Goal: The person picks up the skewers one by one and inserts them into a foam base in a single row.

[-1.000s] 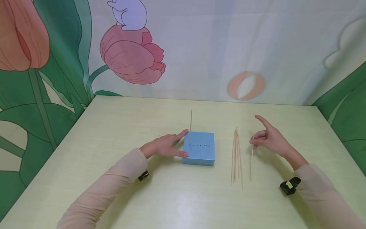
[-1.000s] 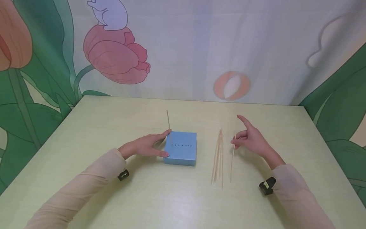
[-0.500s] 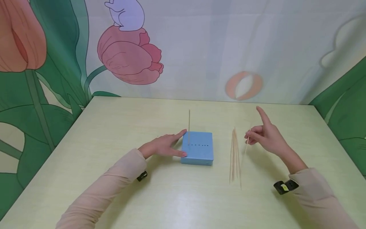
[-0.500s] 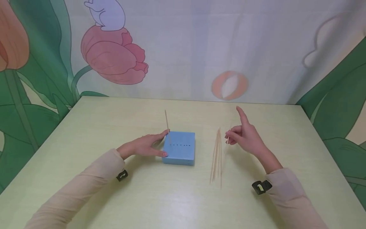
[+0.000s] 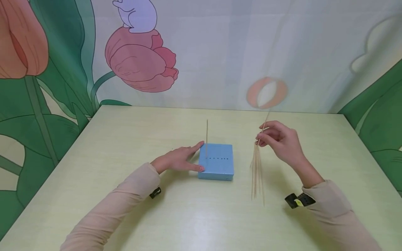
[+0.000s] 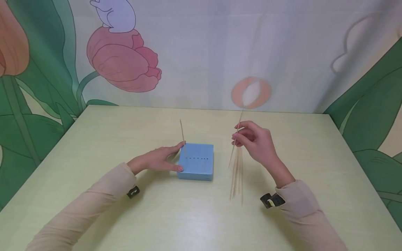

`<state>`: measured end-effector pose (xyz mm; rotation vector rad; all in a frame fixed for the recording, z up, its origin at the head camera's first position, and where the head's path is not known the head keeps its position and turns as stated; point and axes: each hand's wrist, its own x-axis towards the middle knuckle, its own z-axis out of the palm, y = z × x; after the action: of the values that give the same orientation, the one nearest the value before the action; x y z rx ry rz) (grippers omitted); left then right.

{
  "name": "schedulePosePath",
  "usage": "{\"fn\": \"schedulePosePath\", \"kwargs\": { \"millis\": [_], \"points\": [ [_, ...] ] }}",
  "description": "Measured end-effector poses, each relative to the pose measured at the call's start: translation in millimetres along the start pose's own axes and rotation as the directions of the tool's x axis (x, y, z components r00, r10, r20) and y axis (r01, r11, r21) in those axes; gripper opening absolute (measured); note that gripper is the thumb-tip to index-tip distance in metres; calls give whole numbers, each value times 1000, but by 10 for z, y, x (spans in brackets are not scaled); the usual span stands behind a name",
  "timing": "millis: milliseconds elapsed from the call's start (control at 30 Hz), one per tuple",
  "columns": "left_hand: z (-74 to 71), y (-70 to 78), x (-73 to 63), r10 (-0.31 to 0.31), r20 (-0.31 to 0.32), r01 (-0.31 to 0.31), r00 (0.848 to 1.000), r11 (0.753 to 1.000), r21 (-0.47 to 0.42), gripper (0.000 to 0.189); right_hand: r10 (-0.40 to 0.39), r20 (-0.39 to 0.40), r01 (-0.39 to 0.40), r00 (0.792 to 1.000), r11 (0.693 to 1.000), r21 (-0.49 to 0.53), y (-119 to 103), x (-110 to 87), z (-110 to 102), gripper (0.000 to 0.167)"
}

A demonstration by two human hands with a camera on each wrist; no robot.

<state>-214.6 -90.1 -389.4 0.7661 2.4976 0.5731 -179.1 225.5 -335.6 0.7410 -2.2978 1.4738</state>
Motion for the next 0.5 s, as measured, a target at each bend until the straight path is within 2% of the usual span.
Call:
{"fn": "schedulePosePath", "kwargs": {
  "millis": [267, 500],
  "points": [
    [-5, -9, -6, -6, 2, 6, 1000, 1000, 6, 97, 6, -59, 0, 998, 995, 104, -141, 138, 247, 10],
    [10, -27, 3, 2, 2, -2, 1000, 1000, -1, 96, -67, -49, 74, 997, 986, 152, -173, 252, 510, 9]
  ]
}}
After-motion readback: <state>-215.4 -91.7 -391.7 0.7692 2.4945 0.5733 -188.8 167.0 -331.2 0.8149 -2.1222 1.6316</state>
